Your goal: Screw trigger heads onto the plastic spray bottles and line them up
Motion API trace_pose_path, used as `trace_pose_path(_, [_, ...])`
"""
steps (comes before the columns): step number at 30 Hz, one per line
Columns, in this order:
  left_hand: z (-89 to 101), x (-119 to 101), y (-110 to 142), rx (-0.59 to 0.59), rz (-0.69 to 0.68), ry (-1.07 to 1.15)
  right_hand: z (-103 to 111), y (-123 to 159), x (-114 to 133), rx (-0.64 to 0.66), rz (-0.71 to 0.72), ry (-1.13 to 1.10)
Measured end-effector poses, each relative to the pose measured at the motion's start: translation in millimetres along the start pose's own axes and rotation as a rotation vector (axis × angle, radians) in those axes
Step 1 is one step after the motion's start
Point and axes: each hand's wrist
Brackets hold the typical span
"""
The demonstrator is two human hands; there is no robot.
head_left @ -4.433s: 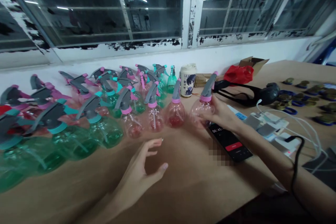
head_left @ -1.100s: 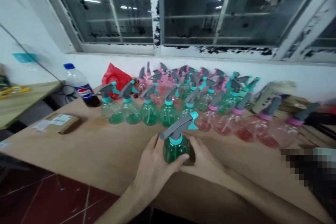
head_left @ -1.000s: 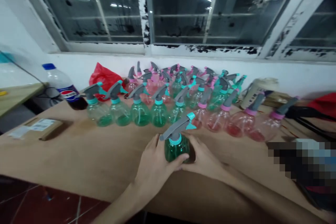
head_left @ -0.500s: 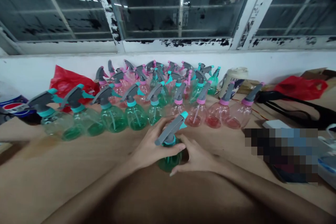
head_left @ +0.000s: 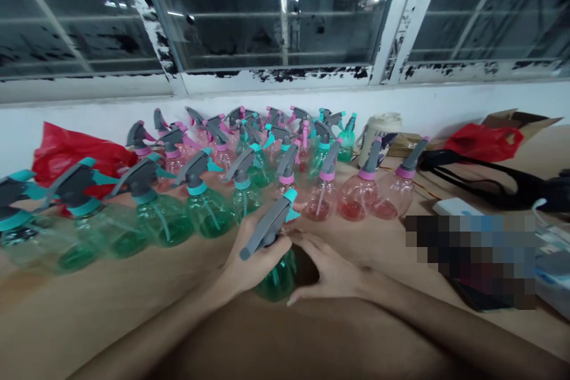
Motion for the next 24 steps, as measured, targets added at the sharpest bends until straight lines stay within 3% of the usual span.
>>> trace_pose_path(6, [9.9,-0.1,2.4,0.069,-0.027,-0.090,10.8,14.9,-27.8,0.027,-0.011,0.141])
trace_pose_path(16, [9.5,1.2,2.0,0.141,0.074,-0.058,9.9,16.3,-23.0,-0.008,-0.078,0.150])
trace_pose_path(24, [12.7,15.4,10.1,0.110,0.099,-0.078,12.0,16.4,-20.9,0.037,-0.116,0.194])
Point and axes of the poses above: each hand's wrist, its own y-axis away from the middle knuckle, its own z-axis out of the back of the hand, x = y × z, and after that the axes turned 7 degrees about -z, right-handed
